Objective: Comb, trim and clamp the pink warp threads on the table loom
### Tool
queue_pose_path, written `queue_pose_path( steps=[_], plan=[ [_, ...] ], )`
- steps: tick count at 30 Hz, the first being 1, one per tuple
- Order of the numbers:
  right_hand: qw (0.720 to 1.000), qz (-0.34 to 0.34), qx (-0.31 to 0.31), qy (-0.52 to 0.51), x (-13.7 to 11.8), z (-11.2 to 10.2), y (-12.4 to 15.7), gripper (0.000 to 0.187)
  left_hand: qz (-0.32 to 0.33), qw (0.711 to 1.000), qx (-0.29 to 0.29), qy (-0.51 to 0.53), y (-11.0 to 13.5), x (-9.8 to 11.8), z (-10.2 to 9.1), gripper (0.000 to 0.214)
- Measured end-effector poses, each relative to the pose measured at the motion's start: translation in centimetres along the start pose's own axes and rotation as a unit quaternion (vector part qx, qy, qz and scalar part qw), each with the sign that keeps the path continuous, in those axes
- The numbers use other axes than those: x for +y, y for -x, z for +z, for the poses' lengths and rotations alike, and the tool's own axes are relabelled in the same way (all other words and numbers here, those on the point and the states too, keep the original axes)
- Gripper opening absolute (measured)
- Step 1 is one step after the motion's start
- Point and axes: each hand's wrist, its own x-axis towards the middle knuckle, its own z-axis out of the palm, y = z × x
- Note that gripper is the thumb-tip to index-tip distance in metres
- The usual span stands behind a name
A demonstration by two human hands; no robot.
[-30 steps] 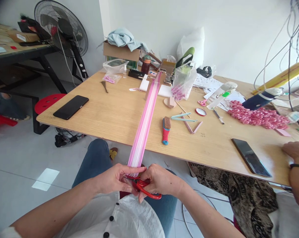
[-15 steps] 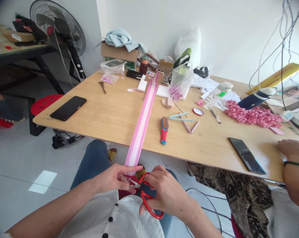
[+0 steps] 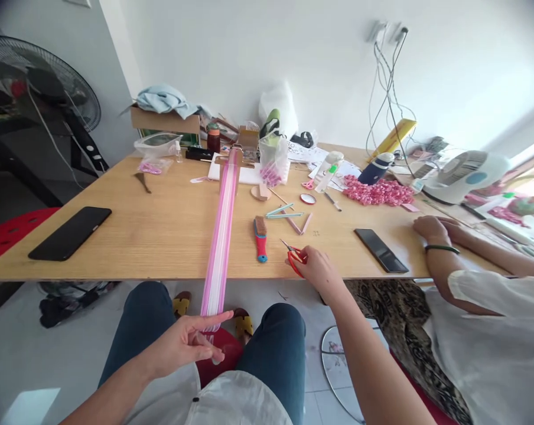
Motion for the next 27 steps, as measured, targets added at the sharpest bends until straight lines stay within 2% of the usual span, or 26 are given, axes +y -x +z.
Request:
queue_pose_path(
  steps=[4, 10, 13, 15, 17, 18, 19, 22, 25, 27],
  plan=[
    [0.996, 0.03, -0.007, 0.084, 0.5, 0.9, -3.0, 0.036, 0.008, 1.0, 0.015, 0.001, -0.2, -0.3, 0.2, 0.065],
    [0.991, 0.031, 0.001, 0.131, 0.8, 1.8, -4.4, 0.04, 0.006, 1.0, 0.017, 0.006, -0.3, -0.1, 0.6, 0.065],
    [0.987, 0.021, 0.031, 0.155, 0.6, 1.5, -3.5, 0.039, 0.004, 1.0, 0.014, 0.01, -0.4, -0.1, 0.6, 0.067],
    [0.985, 0.0, 0.1, 0.14, 0.1, 1.0, -1.9, 0.034, -0.001, 1.0, 0.011, 0.011, -0.5, -0.3, 0.6, 0.068],
    [0.985, -0.039, 0.161, 0.039, -0.8, 0.6, 0.4, 0.03, -0.006, 1.0, 0.008, 0.01, -0.5, -0.4, 0.5, 0.069],
    [0.984, -0.062, 0.159, -0.047, -1.2, 0.5, 1.9, 0.029, -0.007, 1.0, 0.007, 0.009, -0.5, -0.4, 0.5, 0.069],
    [0.978, -0.086, 0.129, -0.141, -1.7, 0.6, 3.4, 0.028, -0.006, 1.0, 0.007, 0.008, -0.5, -0.4, 0.6, 0.07],
    [0.928, -0.126, -0.046, -0.348, -3.2, 2.2, 8.0, 0.033, -0.003, 1.0, 0.012, 0.01, -0.5, -0.2, 0.8, 0.07],
    [0.879, -0.1, -0.159, -0.437, -4.7, 5.0, 12.1, 0.036, -0.002, 1.0, 0.011, 0.023, -0.5, 0.2, 1.1, 0.07],
    [0.86, -0.07, -0.189, -0.469, -5.8, 6.8, 14.3, 0.037, -0.002, 0.999, 0.013, 0.03, -0.5, 0.3, 1.3, 0.071]
  ],
)
